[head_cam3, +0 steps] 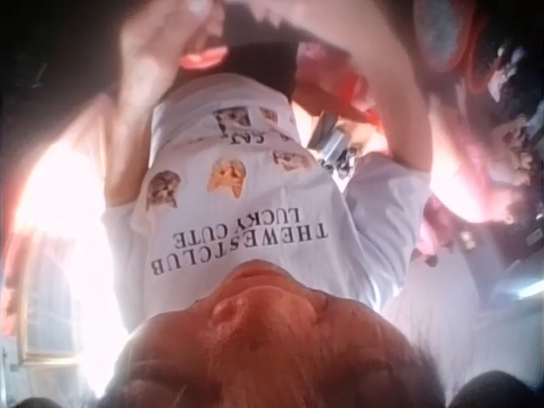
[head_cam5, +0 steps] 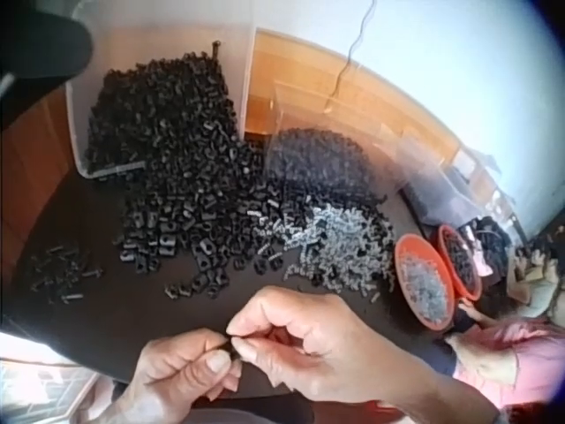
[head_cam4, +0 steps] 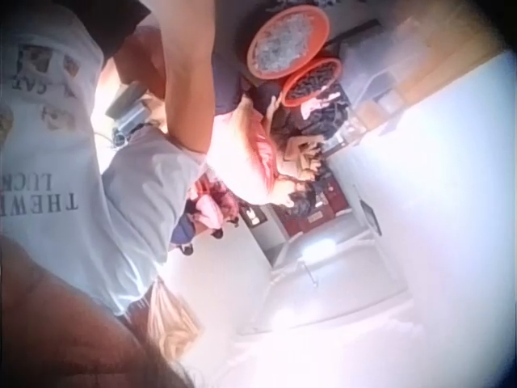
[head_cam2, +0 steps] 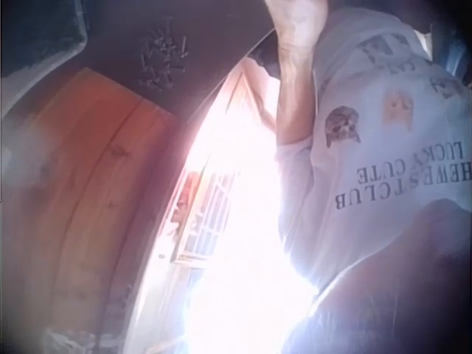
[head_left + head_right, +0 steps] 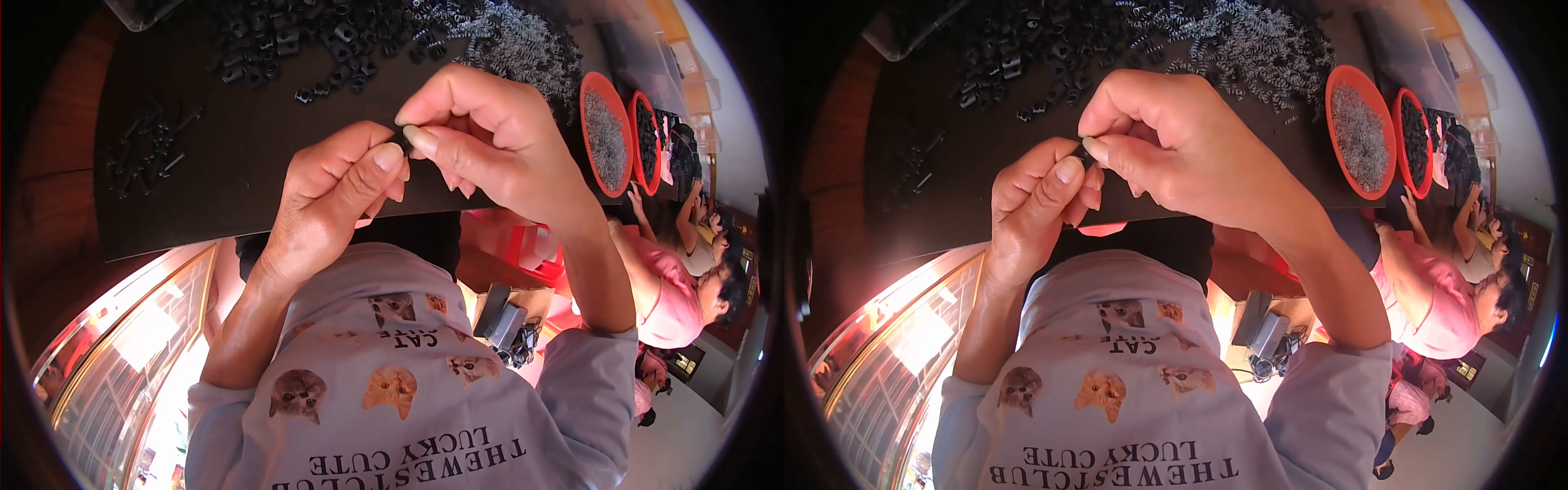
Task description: The person assembles plastic cord locks by hand by inserting small metal springs into the plastic components, and spreads additional plastic parts across the table.
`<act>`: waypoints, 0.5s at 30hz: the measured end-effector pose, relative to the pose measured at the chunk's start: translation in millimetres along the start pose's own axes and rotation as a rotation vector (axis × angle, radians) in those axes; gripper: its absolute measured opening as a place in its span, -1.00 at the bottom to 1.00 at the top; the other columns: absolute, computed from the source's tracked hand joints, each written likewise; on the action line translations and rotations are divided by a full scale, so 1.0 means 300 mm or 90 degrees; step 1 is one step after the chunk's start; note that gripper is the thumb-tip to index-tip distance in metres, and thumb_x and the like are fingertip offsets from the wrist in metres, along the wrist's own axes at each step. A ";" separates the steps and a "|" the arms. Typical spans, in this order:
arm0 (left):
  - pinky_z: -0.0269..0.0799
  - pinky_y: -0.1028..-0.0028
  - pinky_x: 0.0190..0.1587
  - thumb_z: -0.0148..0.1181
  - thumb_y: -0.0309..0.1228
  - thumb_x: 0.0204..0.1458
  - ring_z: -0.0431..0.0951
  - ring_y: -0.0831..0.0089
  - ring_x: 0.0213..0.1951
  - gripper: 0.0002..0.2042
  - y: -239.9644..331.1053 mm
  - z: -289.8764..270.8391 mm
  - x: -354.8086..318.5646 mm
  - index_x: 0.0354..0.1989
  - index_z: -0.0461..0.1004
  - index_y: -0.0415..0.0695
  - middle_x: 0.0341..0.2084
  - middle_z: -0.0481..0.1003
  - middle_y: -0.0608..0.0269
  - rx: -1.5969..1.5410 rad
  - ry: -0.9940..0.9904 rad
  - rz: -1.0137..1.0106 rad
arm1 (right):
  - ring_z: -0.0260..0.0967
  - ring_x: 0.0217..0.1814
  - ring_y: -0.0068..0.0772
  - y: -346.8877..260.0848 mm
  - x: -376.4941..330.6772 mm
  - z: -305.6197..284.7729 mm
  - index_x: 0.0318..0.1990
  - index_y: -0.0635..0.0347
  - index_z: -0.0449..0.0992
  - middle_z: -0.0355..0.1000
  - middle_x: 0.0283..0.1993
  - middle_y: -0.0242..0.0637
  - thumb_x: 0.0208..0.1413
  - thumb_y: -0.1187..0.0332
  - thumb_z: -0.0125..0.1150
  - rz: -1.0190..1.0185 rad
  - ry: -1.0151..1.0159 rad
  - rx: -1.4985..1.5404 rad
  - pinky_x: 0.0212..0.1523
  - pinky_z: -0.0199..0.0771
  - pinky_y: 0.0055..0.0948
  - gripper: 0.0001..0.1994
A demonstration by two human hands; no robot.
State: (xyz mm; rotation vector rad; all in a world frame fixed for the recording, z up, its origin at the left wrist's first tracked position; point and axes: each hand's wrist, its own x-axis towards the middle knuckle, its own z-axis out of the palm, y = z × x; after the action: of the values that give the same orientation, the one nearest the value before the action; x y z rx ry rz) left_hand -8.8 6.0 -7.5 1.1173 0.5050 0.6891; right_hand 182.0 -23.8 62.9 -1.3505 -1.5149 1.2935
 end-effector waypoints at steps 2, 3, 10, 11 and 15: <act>0.15 0.65 -0.48 -0.01 -0.22 0.32 0.27 0.68 -0.52 -0.71 0.003 -0.003 -0.004 -0.27 0.47 -0.22 -0.48 0.46 0.33 -0.001 0.008 -0.006 | 0.27 -0.53 -0.76 -0.016 0.009 -0.004 -0.23 0.28 0.52 0.42 -0.39 -0.45 0.25 0.49 0.15 0.016 0.009 -0.001 -0.56 0.26 -0.69 -0.94; 0.16 0.65 -0.48 -0.01 -0.23 0.32 0.28 0.67 -0.52 -0.71 0.004 -0.005 -0.005 -0.27 0.47 -0.22 -0.47 0.47 0.31 -0.002 0.017 -0.012 | 0.31 -0.54 -0.66 -0.025 0.016 -0.007 -0.26 0.29 0.51 0.44 -0.43 -0.38 0.21 0.49 0.17 0.044 0.003 -0.016 -0.56 0.29 -0.61 -0.95; 0.28 0.68 -0.49 0.03 -0.32 0.31 0.37 0.70 -0.53 -0.77 -0.015 0.007 0.001 -0.24 0.52 -0.23 -0.51 0.48 0.38 -0.035 0.047 0.055 | 0.43 -0.55 -0.35 0.066 0.006 0.009 -0.24 0.25 0.53 0.39 -0.39 -0.31 -0.06 0.20 0.44 -0.385 0.092 -0.502 -0.57 0.45 -0.40 -0.66; 0.31 0.66 -0.46 0.03 -0.33 0.30 0.40 0.68 -0.51 -0.77 -0.016 0.005 -0.002 -0.24 0.53 -0.25 -0.50 0.49 0.36 -0.050 0.045 0.054 | 0.43 -0.55 -0.35 0.062 0.000 0.011 -0.24 0.25 0.53 0.39 -0.39 -0.31 -0.06 0.20 0.44 -0.384 0.092 -0.503 -0.57 0.45 -0.40 -0.66; 0.39 0.61 -0.39 0.05 -0.35 0.29 0.46 0.61 -0.47 -0.74 -0.002 0.015 0.000 -0.24 0.55 -0.32 -0.50 0.51 0.28 -0.064 0.063 0.023 | 0.39 -0.53 -0.34 0.054 -0.008 0.002 -0.10 0.30 0.52 0.39 -0.33 -0.26 -0.24 0.27 0.55 -0.403 0.081 -0.608 -0.56 0.42 -0.43 -0.49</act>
State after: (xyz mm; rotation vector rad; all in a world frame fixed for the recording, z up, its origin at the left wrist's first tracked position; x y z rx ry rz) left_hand -5.6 2.8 -6.3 1.0040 0.5293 0.7960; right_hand 186.1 -26.9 47.4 -1.2404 -2.3261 0.0441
